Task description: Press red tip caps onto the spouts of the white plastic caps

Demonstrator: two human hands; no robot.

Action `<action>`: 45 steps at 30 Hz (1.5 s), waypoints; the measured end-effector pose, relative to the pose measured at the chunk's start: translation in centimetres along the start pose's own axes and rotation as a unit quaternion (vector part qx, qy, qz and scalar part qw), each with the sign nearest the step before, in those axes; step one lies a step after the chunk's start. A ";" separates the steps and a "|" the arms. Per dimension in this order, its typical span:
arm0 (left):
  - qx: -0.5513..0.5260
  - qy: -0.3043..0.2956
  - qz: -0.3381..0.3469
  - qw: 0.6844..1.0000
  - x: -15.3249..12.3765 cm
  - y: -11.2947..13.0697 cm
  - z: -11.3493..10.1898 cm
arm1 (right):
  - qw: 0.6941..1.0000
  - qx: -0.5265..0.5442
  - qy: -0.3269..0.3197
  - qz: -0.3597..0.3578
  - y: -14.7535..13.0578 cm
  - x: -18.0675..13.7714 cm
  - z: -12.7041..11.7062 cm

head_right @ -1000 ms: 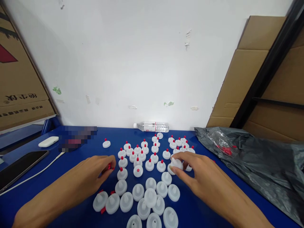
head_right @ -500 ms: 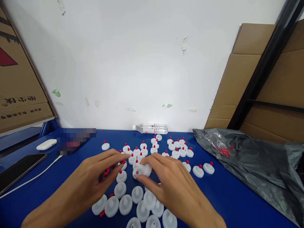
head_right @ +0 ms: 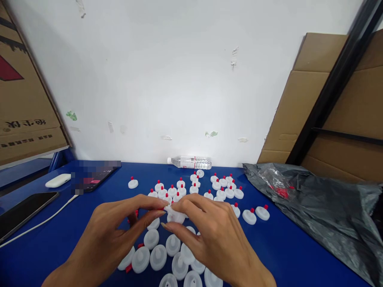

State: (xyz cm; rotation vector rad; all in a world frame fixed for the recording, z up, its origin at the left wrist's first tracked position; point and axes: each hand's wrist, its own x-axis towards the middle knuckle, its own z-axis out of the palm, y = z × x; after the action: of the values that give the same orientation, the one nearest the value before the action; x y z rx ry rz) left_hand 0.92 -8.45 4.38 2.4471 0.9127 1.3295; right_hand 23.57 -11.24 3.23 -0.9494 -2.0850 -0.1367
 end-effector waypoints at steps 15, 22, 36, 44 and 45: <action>0.050 -0.042 0.039 0.997 -0.3 -0.3 0.5 | 0.995 -0.023 0.086 -0.042 -0.7 0.2 0.2; 0.019 -0.089 -0.004 0.996 -0.4 0.8 -0.1 | 0.992 -0.021 0.099 -0.072 -1.2 0.2 0.5; 0.017 -0.130 -0.057 0.990 -0.4 1.0 -0.8 | 0.989 -0.061 0.099 -0.088 -2.0 0.7 0.9; 0.050 -0.128 -0.066 0.988 -0.9 1.0 -0.9 | 0.988 -0.036 0.117 -0.089 -2.4 1.1 1.0; 0.060 -0.124 -0.066 0.988 -1.1 1.0 -0.9 | 0.989 -0.031 0.117 -0.087 -2.5 1.1 1.1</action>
State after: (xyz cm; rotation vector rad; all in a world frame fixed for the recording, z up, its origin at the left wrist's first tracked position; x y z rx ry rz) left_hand 0.22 -9.99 4.60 2.5167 1.0955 0.9251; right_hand 20.80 -11.91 3.85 -0.7467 -1.9519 -0.3881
